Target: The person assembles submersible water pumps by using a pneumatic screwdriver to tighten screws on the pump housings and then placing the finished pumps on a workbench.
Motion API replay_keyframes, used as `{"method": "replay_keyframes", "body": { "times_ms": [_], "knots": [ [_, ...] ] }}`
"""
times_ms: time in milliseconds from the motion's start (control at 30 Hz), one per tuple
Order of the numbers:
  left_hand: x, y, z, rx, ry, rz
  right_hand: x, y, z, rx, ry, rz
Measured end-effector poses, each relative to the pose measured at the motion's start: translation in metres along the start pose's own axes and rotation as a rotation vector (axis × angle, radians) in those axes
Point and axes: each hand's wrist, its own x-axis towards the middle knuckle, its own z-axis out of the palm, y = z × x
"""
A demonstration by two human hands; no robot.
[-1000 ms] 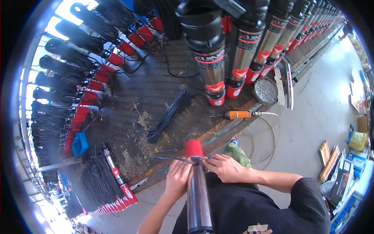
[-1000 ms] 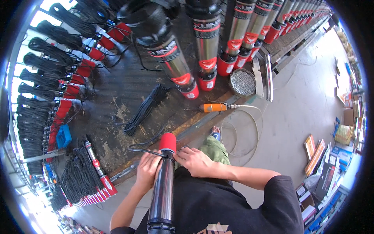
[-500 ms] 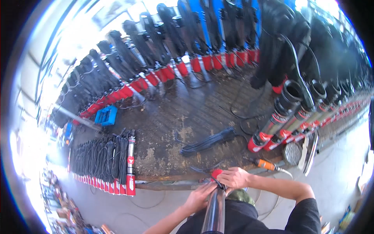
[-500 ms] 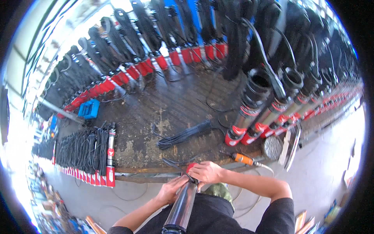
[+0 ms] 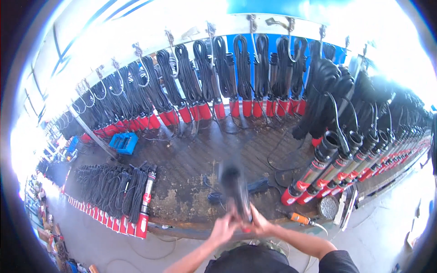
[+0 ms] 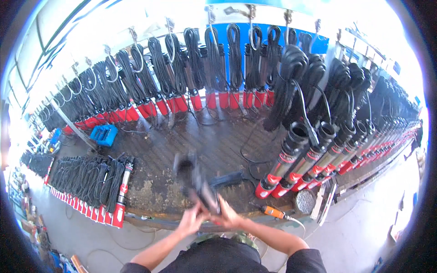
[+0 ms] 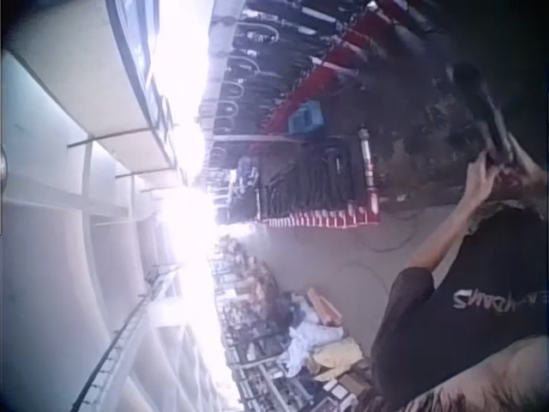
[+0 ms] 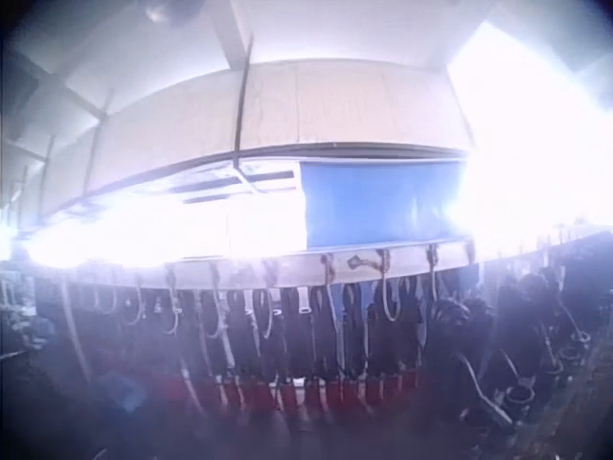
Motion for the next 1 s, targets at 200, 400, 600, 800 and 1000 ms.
{"method": "replay_keyframes", "body": {
  "times_ms": [200,400,600,800,1000],
  "knots": [
    [0.137,-0.039,0.021,-0.34,0.064,-0.151,0.067,0.026,-0.023,0.342,0.335,0.28],
    [0.116,-0.075,0.065,-0.138,0.161,-0.381,0.034,0.03,-0.005,0.488,0.287,0.702],
    [0.113,-0.077,0.092,0.13,0.044,-0.489,0.007,0.071,0.011,0.297,0.252,0.882],
    [0.119,-0.084,0.072,0.095,-0.013,-0.488,0.008,0.07,0.011,0.059,0.018,0.952],
    [0.096,-0.073,0.086,0.044,0.158,-0.253,-0.01,0.074,-0.025,0.958,0.102,0.716]
  ]
}}
